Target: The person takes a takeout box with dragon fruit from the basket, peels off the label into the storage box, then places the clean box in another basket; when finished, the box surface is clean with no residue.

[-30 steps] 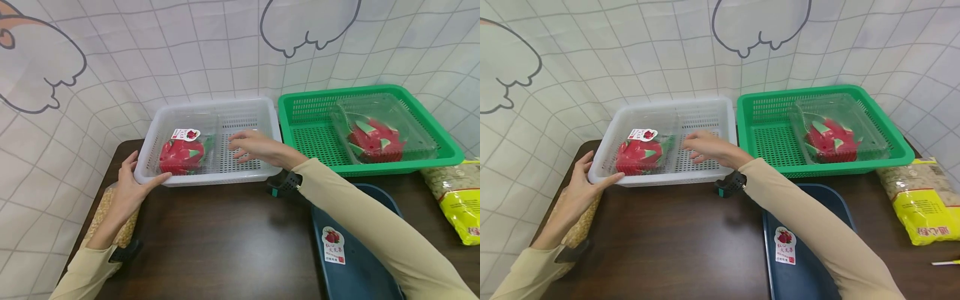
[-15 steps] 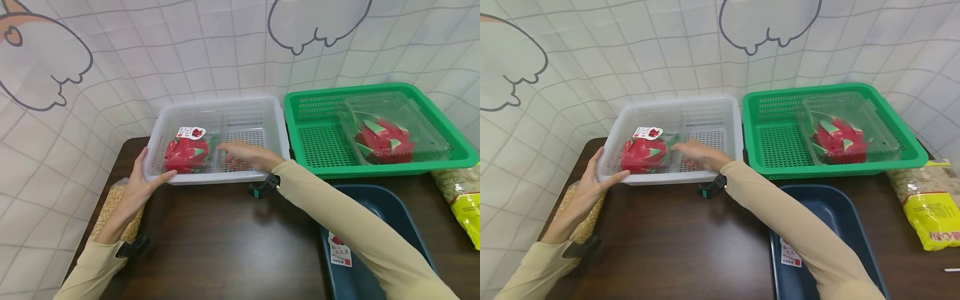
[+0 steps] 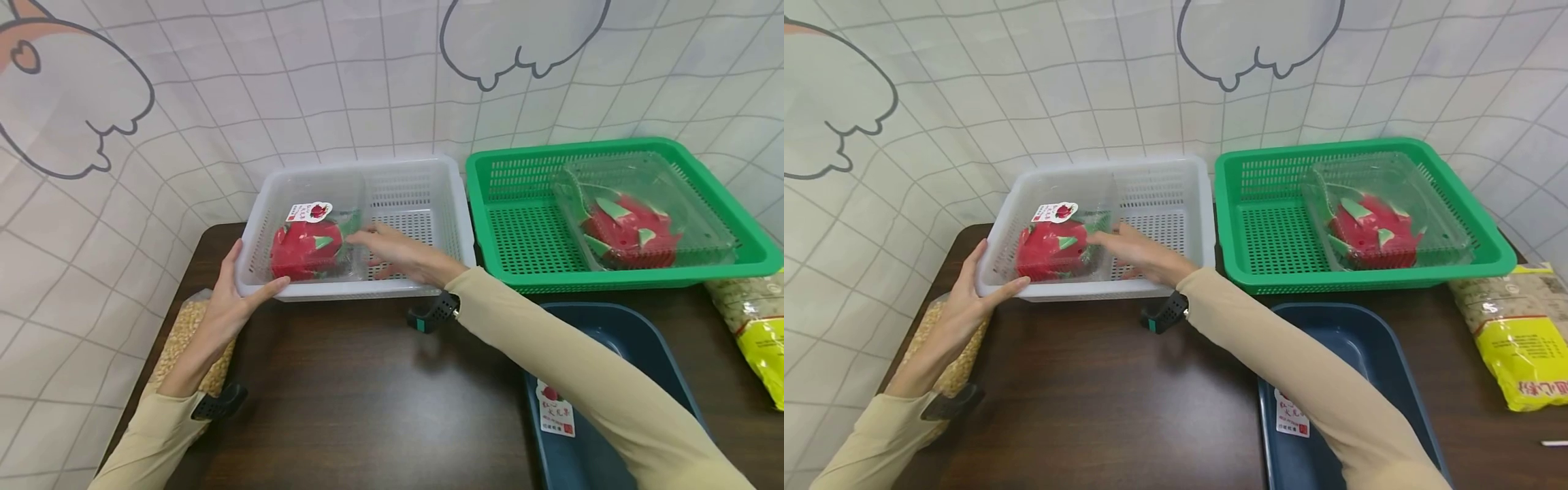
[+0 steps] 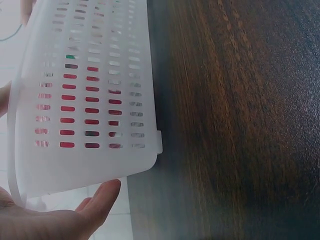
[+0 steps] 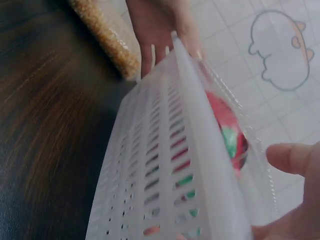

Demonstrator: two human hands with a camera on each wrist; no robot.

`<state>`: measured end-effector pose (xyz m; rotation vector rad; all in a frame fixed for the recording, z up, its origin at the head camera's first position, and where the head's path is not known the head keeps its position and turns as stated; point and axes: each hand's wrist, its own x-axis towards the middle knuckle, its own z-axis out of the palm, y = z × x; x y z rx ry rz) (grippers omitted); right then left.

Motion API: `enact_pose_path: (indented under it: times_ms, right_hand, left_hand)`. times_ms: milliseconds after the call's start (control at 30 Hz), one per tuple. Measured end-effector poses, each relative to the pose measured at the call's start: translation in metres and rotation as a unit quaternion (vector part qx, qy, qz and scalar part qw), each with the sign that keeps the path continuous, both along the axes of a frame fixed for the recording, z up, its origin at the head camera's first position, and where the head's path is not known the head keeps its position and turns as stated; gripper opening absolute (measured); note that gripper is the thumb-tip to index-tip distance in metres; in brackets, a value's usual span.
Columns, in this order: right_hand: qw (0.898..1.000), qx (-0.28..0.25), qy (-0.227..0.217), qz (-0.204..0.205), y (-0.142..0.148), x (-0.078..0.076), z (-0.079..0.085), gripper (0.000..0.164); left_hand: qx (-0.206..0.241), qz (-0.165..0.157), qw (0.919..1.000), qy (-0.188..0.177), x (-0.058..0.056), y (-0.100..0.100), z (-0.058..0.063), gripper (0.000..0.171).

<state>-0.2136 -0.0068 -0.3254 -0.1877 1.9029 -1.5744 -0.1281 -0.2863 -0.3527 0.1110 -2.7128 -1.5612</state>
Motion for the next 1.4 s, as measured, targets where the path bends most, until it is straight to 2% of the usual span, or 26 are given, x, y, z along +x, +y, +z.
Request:
enact_pose_path:
  times_ms: [233,633,1000,1167,1400]
  right_hand:
    - [0.997,-0.067,0.029,-0.023,-0.009,0.009,0.004,0.085]
    - [0.991,-0.109,0.044,-0.066,-0.02,0.011,0.002,0.094]
    - [0.991,-0.105,0.067,-0.051,-0.024,0.009,-0.001,0.093]
    - [0.993,-0.086,0.07,-0.048,-0.026,0.01,-0.001,0.095]
    - [0.994,-0.063,0.074,-0.055,-0.028,0.01,-0.001,0.087]
  left_hand:
    - [0.004,0.001,1.0,-0.008,0.001,0.0,0.001,0.112]
    - [0.007,0.003,0.9999,-0.007,0.0,0.003,0.001,0.112]
    - [0.004,0.001,1.0,-0.006,0.0,0.001,0.001,0.113]
    - [0.005,-0.004,0.9999,-0.01,-0.001,0.001,0.001,0.113]
    - [0.008,-0.004,0.9999,-0.01,0.001,0.0,0.0,0.113]
